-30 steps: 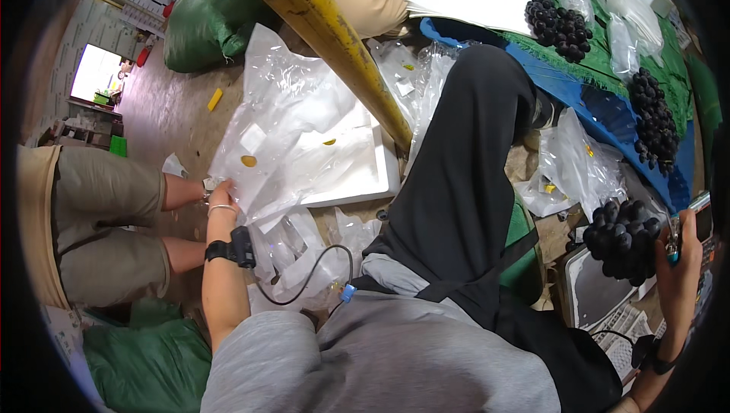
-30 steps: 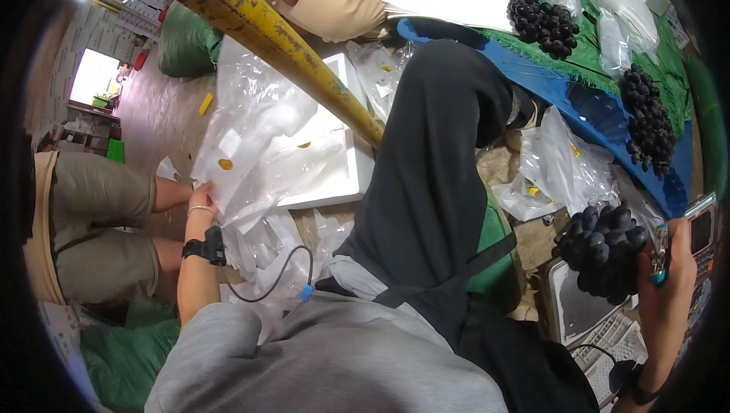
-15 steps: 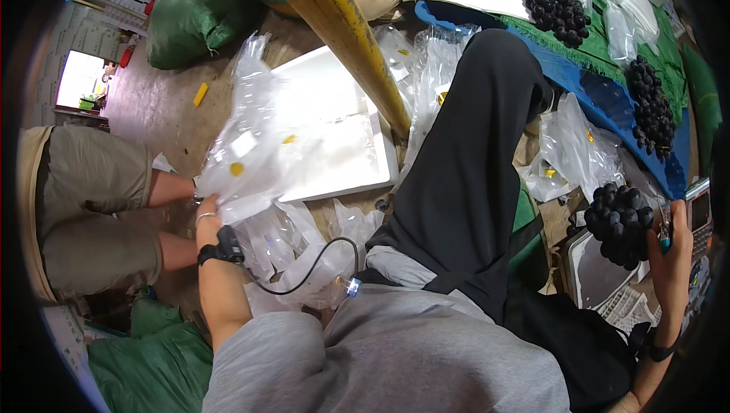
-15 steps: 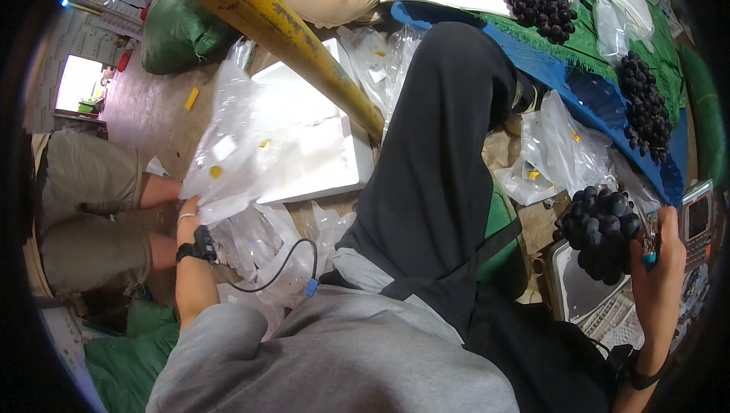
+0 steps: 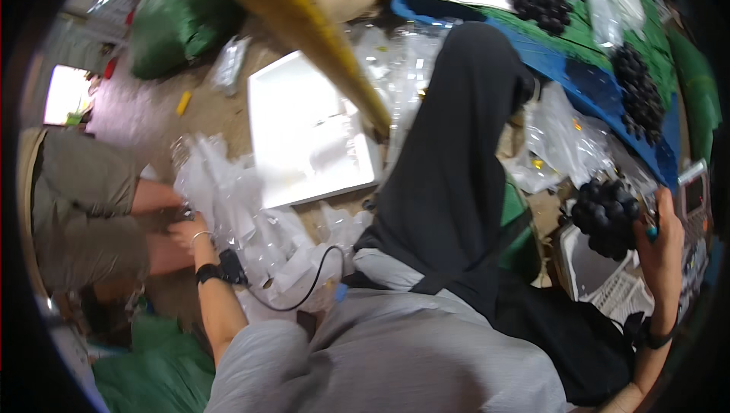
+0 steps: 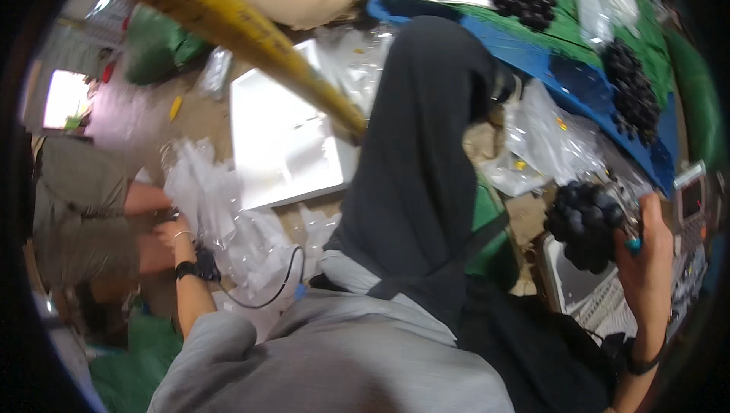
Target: The recorder uses clippers to trim stems and sort individual grapes from bunches before weighing them on a digital scale and placing them into bins.
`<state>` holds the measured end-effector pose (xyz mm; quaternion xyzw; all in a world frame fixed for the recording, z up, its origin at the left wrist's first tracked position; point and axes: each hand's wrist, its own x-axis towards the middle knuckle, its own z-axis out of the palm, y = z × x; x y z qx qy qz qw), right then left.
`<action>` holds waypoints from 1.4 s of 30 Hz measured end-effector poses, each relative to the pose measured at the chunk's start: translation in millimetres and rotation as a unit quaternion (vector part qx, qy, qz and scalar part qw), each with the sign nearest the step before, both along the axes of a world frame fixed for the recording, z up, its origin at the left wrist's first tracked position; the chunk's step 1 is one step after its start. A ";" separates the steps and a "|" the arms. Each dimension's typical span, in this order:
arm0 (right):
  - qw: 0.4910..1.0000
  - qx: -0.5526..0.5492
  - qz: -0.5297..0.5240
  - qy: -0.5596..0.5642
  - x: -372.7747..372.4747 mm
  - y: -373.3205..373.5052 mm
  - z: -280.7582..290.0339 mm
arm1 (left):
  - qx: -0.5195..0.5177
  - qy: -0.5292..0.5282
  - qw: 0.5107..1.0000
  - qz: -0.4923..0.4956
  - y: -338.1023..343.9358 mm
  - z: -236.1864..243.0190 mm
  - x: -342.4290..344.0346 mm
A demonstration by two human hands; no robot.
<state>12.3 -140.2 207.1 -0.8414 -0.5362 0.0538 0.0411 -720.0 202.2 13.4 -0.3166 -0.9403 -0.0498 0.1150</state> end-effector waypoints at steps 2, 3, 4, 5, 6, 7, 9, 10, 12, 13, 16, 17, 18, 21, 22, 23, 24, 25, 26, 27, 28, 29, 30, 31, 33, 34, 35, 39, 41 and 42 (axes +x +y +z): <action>0.998 0.022 0.011 0.052 2.2 0.3 4.6 | 0.024 0.210 0.959 -0.190 13.1 19.9 45.2; 0.996 0.049 0.041 0.058 4.9 7.5 -3.9 | 0.160 0.241 0.852 -0.436 26.8 27.7 47.2; 0.981 0.124 0.149 -0.029 0.2 17.6 -4.5 | 0.185 0.221 0.777 -0.560 35.5 38.2 86.8; 0.988 0.092 0.114 0.045 3.6 24.9 -5.8 | 0.206 -0.146 0.811 -0.528 18.4 65.3 171.5; 0.982 0.118 0.131 0.071 -3.0 36.5 1.8 | 0.222 -0.325 0.709 -0.585 17.2 75.2 216.2; 0.985 0.090 0.104 0.107 -3.4 43.6 10.0 | 0.211 -0.399 0.638 -0.624 -3.6 95.7 284.0; 0.982 0.084 0.087 0.146 1.6 42.4 20.5 | 0.094 -0.499 0.500 -0.702 -46.7 124.6 393.7; 0.981 0.094 0.093 0.141 2.5 39.2 25.9 | 0.033 -0.601 0.377 -0.704 -65.1 127.2 445.7; 0.974 0.113 0.099 0.170 5.7 28.6 41.4 | -0.076 -0.673 0.222 -0.702 -91.3 124.6 533.3; 0.975 0.119 0.094 0.160 6.9 25.6 48.9 | -0.145 -0.740 0.163 -0.637 -103.6 120.3 568.4; 0.952 0.170 0.155 0.204 7.0 22.9 62.9 | -0.342 -0.765 0.011 -0.546 -118.3 80.5 649.0; 0.935 0.192 0.169 0.245 8.7 20.4 63.7 | -0.466 -0.779 -0.075 -0.413 -127.2 79.0 662.1; 0.915 0.213 0.185 0.288 10.7 18.6 64.0 | -0.550 -0.764 -0.145 -0.306 -134.0 75.8 668.4; 0.930 0.158 0.155 0.293 16.9 16.5 62.3 | -0.587 -0.772 -0.153 -0.188 -166.2 28.2 668.3; 0.928 0.139 0.133 0.319 19.3 15.7 55.6 | -0.570 -0.787 -0.177 -0.156 -182.9 22.4 663.9; 0.928 0.132 0.133 0.322 25.1 14.7 48.9 | -0.582 -0.783 -0.125 -0.181 -189.6 27.3 660.6; 0.928 0.162 0.121 0.313 27.9 11.8 35.2 | -0.594 -0.775 -0.072 -0.202 -197.1 29.8 655.2; 0.940 0.151 0.088 0.294 27.1 11.8 28.4 | -0.605 -0.765 -0.020 -0.221 -202.7 33.4 648.9; 0.949 0.138 0.056 0.276 25.2 11.5 23.1 | -0.622 -0.767 -0.016 -0.156 -196.3 31.2 643.6; 0.961 0.128 0.051 0.239 26.2 7.9 18.5 | -0.636 -0.766 -0.010 -0.088 -191.0 28.8 637.4; 0.972 0.119 0.048 0.198 29.0 2.5 17.9 | -0.648 -0.761 0.001 -0.022 -185.7 28.3 631.9; 0.982 0.120 0.050 0.138 28.1 0.0 16.5 | -0.599 -0.789 -0.069 -0.118 -180.7 25.7 624.6; 0.985 0.119 0.056 0.108 28.7 -3.7 12.7 | -0.540 -0.802 -0.137 -0.214 -177.5 22.5 618.3; 0.990 0.097 0.054 0.087 27.7 -7.9 6.6 | -0.501 -0.827 -0.100 -0.234 -175.8 12.8 612.7; 0.997 0.045 0.037 0.048 18.6 -15.8 6.9 | -0.505 -0.824 -0.060 -0.250 -170.7 11.9 610.3; 0.999 0.017 0.024 0.035 13.9 -19.1 7.9 | -0.510 -0.817 -0.027 -0.267 -170.0 12.7 609.6; 0.999 0.007 0.021 0.025 10.8 -18.2 7.2 | -0.501 -0.825 -0.027 -0.258 -169.3 14.9 610.1; 1.000 -0.029 0.004 -0.009 14.2 -21.5 0.9 | -0.473 -0.832 -0.021 -0.290 -168.7 15.1 615.4; 0.999 -0.044 0.006 -0.019 18.7 -23.7 -1.0 | -0.470 -0.824 -0.004 -0.315 -168.4 13.2 617.1; 0.998 -0.057 0.011 -0.031 19.9 -24.7 -1.1 | -0.463 -0.817 0.011 -0.343 -168.8 13.4 617.8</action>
